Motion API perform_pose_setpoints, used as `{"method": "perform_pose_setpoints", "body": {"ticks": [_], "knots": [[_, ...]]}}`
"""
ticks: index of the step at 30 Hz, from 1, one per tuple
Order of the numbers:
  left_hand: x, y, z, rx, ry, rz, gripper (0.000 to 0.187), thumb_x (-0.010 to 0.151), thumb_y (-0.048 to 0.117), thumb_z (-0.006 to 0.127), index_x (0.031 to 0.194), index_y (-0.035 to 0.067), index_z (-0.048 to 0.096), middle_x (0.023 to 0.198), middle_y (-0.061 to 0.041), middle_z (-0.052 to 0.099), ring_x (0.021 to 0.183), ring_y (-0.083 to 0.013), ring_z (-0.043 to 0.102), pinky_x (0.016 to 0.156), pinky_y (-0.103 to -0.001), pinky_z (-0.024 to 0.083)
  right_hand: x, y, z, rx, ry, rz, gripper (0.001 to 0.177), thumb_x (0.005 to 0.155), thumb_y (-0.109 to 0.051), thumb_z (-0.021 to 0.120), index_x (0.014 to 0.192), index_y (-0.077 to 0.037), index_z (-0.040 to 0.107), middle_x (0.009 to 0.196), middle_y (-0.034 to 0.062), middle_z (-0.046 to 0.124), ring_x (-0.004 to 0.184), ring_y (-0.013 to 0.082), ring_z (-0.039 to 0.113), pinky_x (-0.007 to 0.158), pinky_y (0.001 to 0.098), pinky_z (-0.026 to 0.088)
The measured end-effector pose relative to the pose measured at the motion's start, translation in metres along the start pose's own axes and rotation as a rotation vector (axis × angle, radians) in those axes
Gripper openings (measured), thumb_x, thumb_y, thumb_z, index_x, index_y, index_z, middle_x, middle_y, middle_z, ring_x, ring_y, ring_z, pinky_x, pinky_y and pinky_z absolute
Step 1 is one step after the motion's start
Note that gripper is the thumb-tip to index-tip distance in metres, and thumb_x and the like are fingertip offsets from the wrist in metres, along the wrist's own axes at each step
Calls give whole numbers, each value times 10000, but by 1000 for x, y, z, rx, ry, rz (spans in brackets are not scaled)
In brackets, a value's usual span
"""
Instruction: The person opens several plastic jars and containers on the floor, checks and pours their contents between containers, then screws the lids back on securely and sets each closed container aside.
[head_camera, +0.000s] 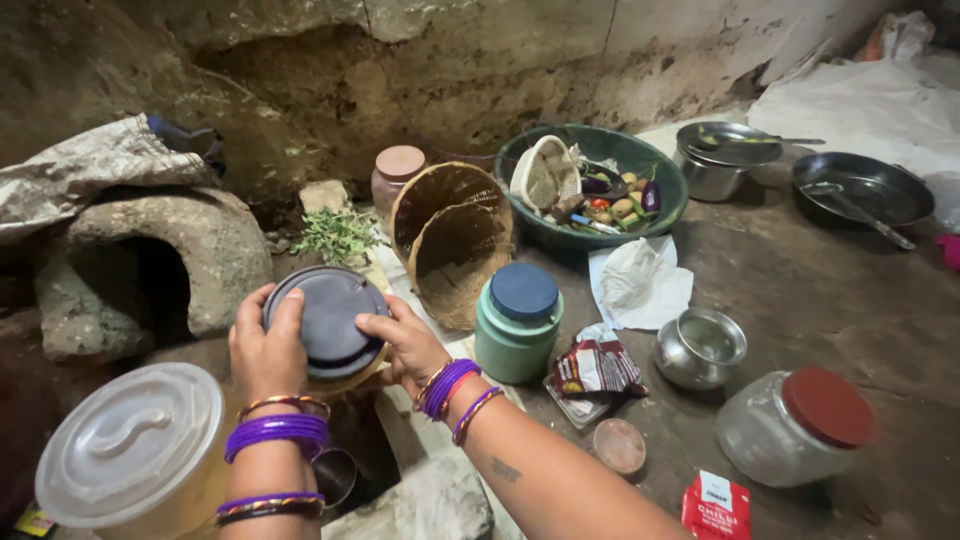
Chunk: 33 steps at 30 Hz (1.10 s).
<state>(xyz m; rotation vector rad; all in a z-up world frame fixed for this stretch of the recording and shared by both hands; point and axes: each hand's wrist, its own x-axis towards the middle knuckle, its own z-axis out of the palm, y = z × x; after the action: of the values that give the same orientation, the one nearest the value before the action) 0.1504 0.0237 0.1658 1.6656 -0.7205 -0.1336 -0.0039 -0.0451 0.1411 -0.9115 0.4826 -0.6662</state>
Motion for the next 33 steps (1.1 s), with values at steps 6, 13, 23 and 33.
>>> {"method": "perform_pose_setpoints", "body": {"ticks": [6, 13, 23, 33], "knots": [[0, -32, 7, 154, 32, -83, 586, 828, 476, 752, 1281, 112, 678, 1293, -220, 628, 1161, -375, 617, 996, -473, 466, 23, 34, -12, 6, -71, -163, 694, 978, -236, 737, 1571, -33, 439, 1437, 156, 595, 1342, 296, 558, 1050, 447, 518], [12, -104, 13, 248, 54, -3, 654, 811, 421, 796, 1336, 61, 643, 1328, -246, 618, 1216, -420, 587, 1038, -498, 449, 34, 53, -14, -99, 38, 95, 729, 863, -269, 712, 1506, -89, 419, 1291, 110, 617, 1102, 256, 652, 775, 521, 593], [4, -124, 19, 349, 13, -1, 600, 872, 120, 708, 1446, 59, 548, 1409, -235, 581, 1313, -420, 536, 1099, -489, 418, 65, 99, -32, -248, 84, 130, 873, 842, -217, 759, 1567, -70, 296, 1462, 70, 489, 1074, 219, 656, 771, 454, 610], [-21, -68, 11, 413, 174, 25, 837, 830, 114, 746, 1576, 34, 374, 1583, -249, 394, 1474, -468, 341, 1217, -535, 253, 41, 77, -74, -1068, 336, -555, 380, 831, -161, 757, 1196, -58, 743, 1156, 161, 722, 1076, 331, 682, 960, 411, 543]]}}
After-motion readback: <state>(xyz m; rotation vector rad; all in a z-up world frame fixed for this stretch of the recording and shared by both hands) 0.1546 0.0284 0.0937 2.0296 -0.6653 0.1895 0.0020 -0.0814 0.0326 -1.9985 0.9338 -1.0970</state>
